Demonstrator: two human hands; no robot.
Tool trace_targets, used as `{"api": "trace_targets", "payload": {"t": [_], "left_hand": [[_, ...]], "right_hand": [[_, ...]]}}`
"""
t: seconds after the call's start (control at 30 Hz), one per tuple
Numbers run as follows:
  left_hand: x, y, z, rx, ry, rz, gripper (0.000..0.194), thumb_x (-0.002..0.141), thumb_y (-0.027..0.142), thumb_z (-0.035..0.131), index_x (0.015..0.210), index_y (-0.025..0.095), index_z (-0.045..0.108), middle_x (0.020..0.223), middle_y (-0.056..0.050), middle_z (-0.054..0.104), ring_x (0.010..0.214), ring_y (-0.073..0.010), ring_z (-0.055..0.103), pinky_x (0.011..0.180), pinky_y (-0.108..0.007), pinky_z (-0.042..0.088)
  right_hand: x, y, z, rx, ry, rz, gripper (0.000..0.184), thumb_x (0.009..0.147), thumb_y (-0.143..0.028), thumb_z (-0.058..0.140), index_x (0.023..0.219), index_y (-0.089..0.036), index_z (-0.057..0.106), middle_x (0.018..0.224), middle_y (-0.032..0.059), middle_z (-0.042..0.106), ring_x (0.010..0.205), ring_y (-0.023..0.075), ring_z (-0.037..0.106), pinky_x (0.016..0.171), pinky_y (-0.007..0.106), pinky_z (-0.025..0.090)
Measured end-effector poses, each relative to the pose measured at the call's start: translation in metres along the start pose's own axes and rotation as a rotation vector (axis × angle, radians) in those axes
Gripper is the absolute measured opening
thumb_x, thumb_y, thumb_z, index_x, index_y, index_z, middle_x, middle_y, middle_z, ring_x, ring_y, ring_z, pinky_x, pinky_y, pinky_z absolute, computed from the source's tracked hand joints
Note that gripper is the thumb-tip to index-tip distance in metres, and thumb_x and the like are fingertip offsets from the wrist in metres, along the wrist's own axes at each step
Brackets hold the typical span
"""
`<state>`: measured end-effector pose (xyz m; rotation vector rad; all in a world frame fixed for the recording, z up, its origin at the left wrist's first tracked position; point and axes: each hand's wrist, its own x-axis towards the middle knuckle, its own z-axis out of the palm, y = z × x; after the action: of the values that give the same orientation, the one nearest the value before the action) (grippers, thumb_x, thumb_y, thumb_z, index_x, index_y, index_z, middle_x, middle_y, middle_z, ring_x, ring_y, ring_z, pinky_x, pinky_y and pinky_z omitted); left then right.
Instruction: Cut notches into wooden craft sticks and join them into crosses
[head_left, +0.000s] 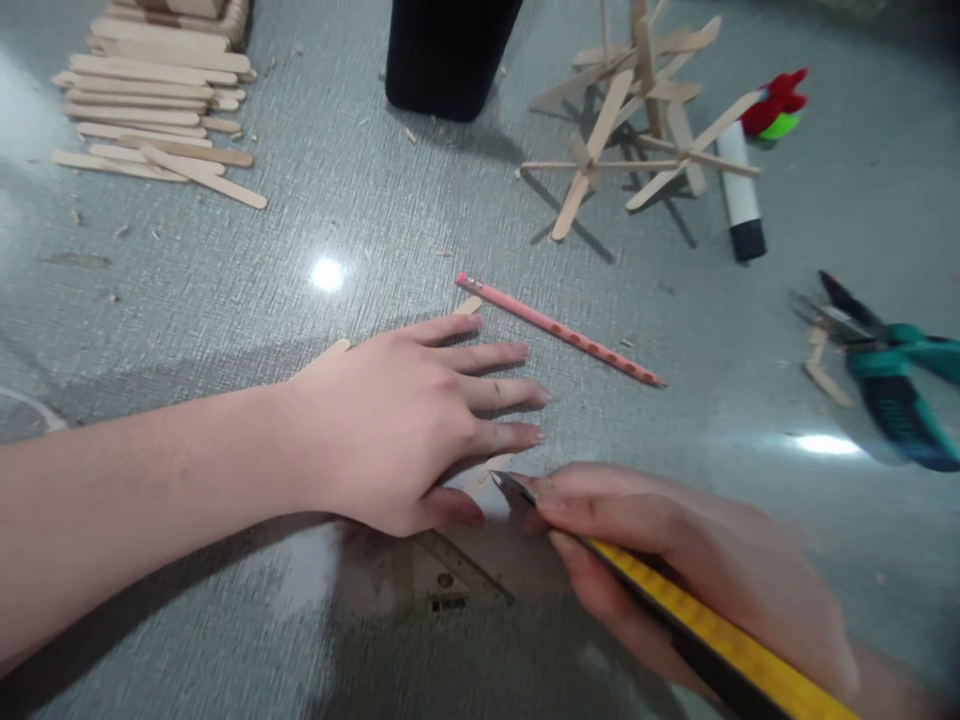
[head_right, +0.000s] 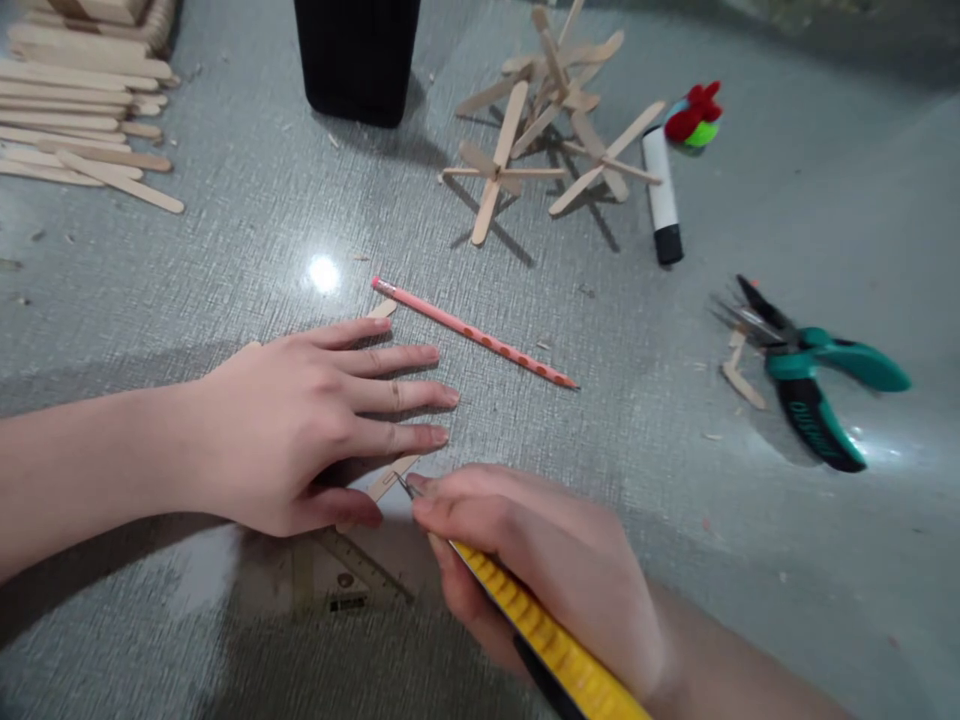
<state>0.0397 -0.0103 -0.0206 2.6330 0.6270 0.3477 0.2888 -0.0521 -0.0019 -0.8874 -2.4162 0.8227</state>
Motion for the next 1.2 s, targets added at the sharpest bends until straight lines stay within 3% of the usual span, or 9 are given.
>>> {"api": "trace_targets", "payload": {"t": [0.4, 0.6, 0.83, 1.03, 1.2], "left_hand": [[0.000, 0.000, 0.000, -0.025, 0.002, 0.008, 0.057, 0.089, 0.046, 0.071, 0.138, 0.018, 0.066, 0.151, -0.007, 0.060, 0.148, -0.0377, 0.045, 0.127, -0.060, 0.027], [0.002, 0.000, 0.000, -0.015, 0.013, 0.008, 0.055, 0.089, 0.046, 0.071, 0.136, 0.018, 0.067, 0.150, -0.008, 0.061, 0.148, -0.0371, 0.046, 0.127, -0.058, 0.028], [0.002, 0.001, -0.001, -0.003, -0.021, -0.015, 0.053, 0.090, 0.046, 0.068, 0.137, 0.021, 0.067, 0.152, -0.007, 0.058, 0.149, -0.0352, 0.045, 0.128, -0.057, 0.025], [0.002, 0.001, -0.002, 0.005, -0.019, -0.020, 0.054, 0.090, 0.047, 0.068, 0.137, 0.022, 0.066, 0.154, -0.006, 0.057, 0.150, -0.0353, 0.044, 0.128, -0.058, 0.025], [0.001, 0.002, 0.000, 0.015, -0.011, -0.015, 0.053, 0.092, 0.047, 0.066, 0.138, 0.022, 0.065, 0.152, -0.005, 0.059, 0.150, -0.0340, 0.044, 0.128, -0.055, 0.025]], "right_hand": [[0.002, -0.004, 0.002, 0.015, -0.019, -0.015, 0.033, 0.089, -0.005, 0.055, 0.113, -0.028, 0.054, 0.078, -0.0021, 0.076, 0.068, 0.0147, 0.077, 0.065, 0.023, 0.064], [0.000, -0.006, 0.000, 0.043, -0.017, 0.007, 0.033, 0.088, -0.005, 0.057, 0.112, -0.027, 0.056, 0.083, -0.0011, 0.077, 0.069, 0.0155, 0.077, 0.064, 0.023, 0.063], [-0.007, -0.004, 0.002, 0.118, -0.118, 0.063, 0.022, 0.095, -0.013, 0.059, 0.111, -0.027, 0.059, 0.076, -0.0026, 0.069, 0.068, 0.0151, 0.071, 0.061, 0.023, 0.060], [-0.004, -0.005, 0.002, 0.145, -0.049, 0.061, 0.025, 0.096, -0.011, 0.054, 0.111, -0.029, 0.060, 0.074, -0.0048, 0.070, 0.059, 0.0127, 0.068, 0.059, 0.023, 0.060], [-0.001, -0.004, 0.000, 0.045, -0.008, 0.027, 0.035, 0.090, -0.004, 0.057, 0.116, -0.027, 0.056, 0.088, -0.0014, 0.078, 0.069, 0.0126, 0.076, 0.063, 0.020, 0.060]]}}
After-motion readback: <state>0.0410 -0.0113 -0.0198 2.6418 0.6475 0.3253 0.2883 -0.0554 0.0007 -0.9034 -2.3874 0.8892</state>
